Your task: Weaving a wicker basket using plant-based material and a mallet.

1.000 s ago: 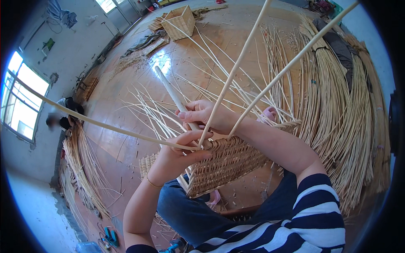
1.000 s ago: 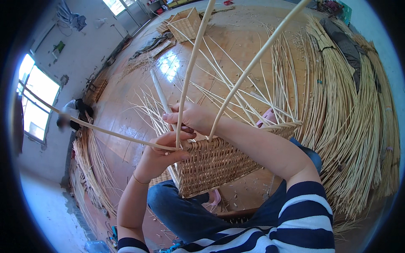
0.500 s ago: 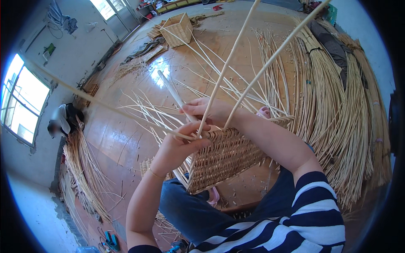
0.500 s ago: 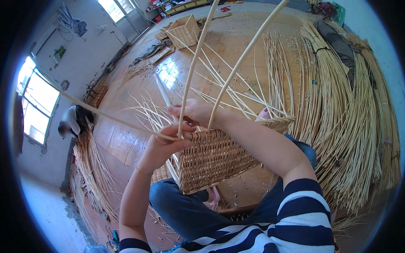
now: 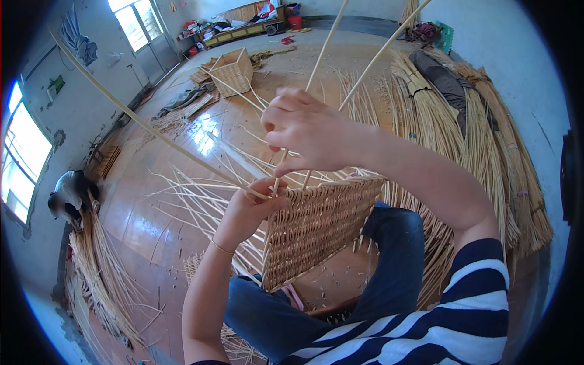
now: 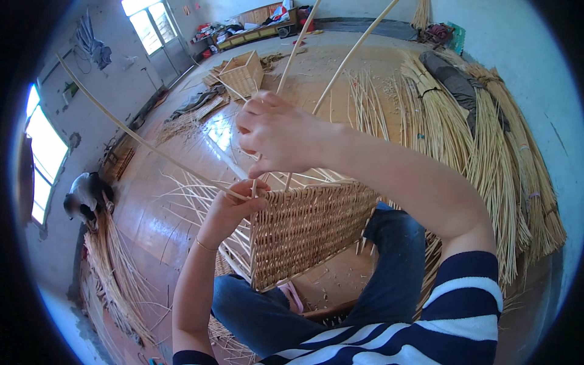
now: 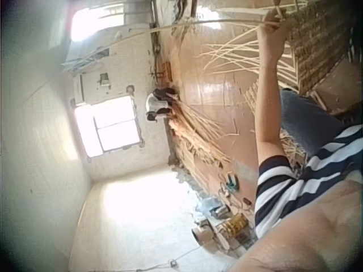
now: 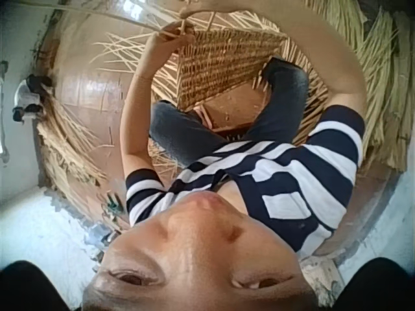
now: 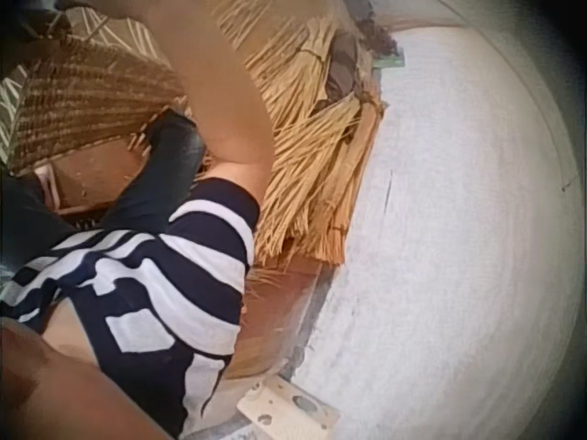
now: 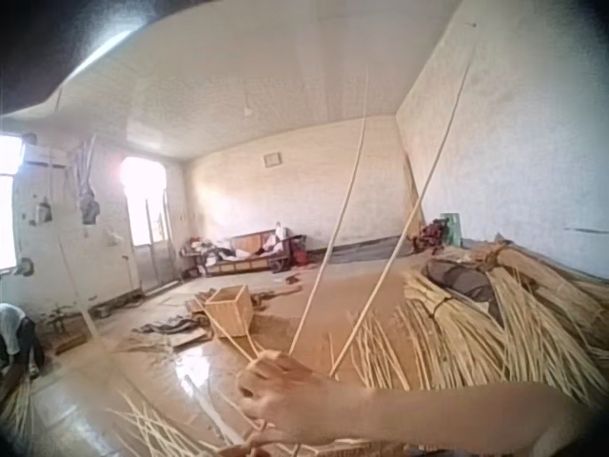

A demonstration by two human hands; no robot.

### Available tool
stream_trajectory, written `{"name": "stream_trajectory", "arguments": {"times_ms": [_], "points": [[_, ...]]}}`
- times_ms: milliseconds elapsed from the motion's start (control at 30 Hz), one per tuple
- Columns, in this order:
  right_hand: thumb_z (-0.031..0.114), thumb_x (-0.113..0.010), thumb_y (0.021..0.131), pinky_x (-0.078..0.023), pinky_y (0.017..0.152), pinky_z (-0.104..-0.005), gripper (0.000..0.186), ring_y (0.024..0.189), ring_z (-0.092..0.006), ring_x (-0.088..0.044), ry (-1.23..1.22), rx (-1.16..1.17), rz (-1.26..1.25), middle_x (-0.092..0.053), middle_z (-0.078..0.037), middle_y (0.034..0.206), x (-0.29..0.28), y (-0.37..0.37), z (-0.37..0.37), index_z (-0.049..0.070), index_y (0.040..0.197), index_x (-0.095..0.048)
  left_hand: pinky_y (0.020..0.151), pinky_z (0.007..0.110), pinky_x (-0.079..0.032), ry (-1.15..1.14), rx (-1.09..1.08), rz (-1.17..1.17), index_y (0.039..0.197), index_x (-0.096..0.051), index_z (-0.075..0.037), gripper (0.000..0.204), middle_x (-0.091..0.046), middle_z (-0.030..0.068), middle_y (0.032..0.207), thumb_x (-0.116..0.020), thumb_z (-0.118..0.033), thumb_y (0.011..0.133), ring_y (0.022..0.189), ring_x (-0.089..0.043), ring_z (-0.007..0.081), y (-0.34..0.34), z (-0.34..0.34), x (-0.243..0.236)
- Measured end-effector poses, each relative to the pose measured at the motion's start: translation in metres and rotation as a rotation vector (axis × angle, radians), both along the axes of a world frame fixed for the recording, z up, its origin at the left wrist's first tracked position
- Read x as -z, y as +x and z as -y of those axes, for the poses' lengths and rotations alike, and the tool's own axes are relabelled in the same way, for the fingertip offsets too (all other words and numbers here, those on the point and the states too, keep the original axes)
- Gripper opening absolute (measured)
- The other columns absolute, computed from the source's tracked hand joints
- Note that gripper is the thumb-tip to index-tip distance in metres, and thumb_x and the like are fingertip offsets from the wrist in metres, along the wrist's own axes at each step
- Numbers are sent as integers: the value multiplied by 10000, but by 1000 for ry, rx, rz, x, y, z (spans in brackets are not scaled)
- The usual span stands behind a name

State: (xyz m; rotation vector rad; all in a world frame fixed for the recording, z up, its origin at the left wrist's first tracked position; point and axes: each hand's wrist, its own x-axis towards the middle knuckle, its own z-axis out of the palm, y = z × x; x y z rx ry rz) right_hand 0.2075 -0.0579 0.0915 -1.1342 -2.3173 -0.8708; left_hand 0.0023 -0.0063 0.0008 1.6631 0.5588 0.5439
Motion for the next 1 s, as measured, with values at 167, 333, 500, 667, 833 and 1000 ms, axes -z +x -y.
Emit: {"name": "stream_trajectory", "arguments": {"times_ms": [167,333,500,667,833,1000], "points": [[350,-719,712,-381,912,-372,271,1008,-211,-504,-68,127,105,-551,-23,919,9,-19,5,117,806,-617,701,225,-470,-40,-47,-56,1193,-613,-9,389,-654,-11,926,-722,-91,828,807,-575,54,-3,-3,-1],[321,-716,723,-392,799,-359,247,929,-201,-508,1,253,23,-539,-17,875,31,-29,17,119,827,-621,594,184,-450,-7,-65,-69,1187,-625,-44,366,-652,-36,976,-705,-68,831,731,-552,16,-9,-14,10],[282,-696,769,-333,836,-379,183,915,-193,-483,-134,144,-264,-512,-6,888,43,-11,13,135,855,-629,627,196,-452,83,-72,-78,1149,-646,-32,352,-644,-43,852,-736,-72,812,723,-548,25,-2,-13,7],[163,-638,804,-310,838,-385,107,916,-183,-463,-164,-43,-155,-506,16,910,54,-1,5,174,910,-653,641,204,-455,58,-126,-107,1137,-649,-28,343,-650,-43,819,-740,-75,810,716,-544,20,-1,-8,6],[294,-727,738,-329,877,-456,268,1000,-197,-486,-42,-71,-91,-527,-12,1009,68,2,2,192,961,-617,563,240,-398,112,-128,-128,1062,-660,-35,323,-561,-16,685,-765,-165,785,623,-460,41,-5,-10,7],[330,-701,752,-369,832,-439,256,941,-187,-521,46,-105,-42,-550,-4,1007,74,13,-7,189,944,-606,775,221,-462,-9,47,-219,1193,-588,-51,419,-589,-36,954,-736,-48,801,860,-527,33,-10,-18,-13]]}}
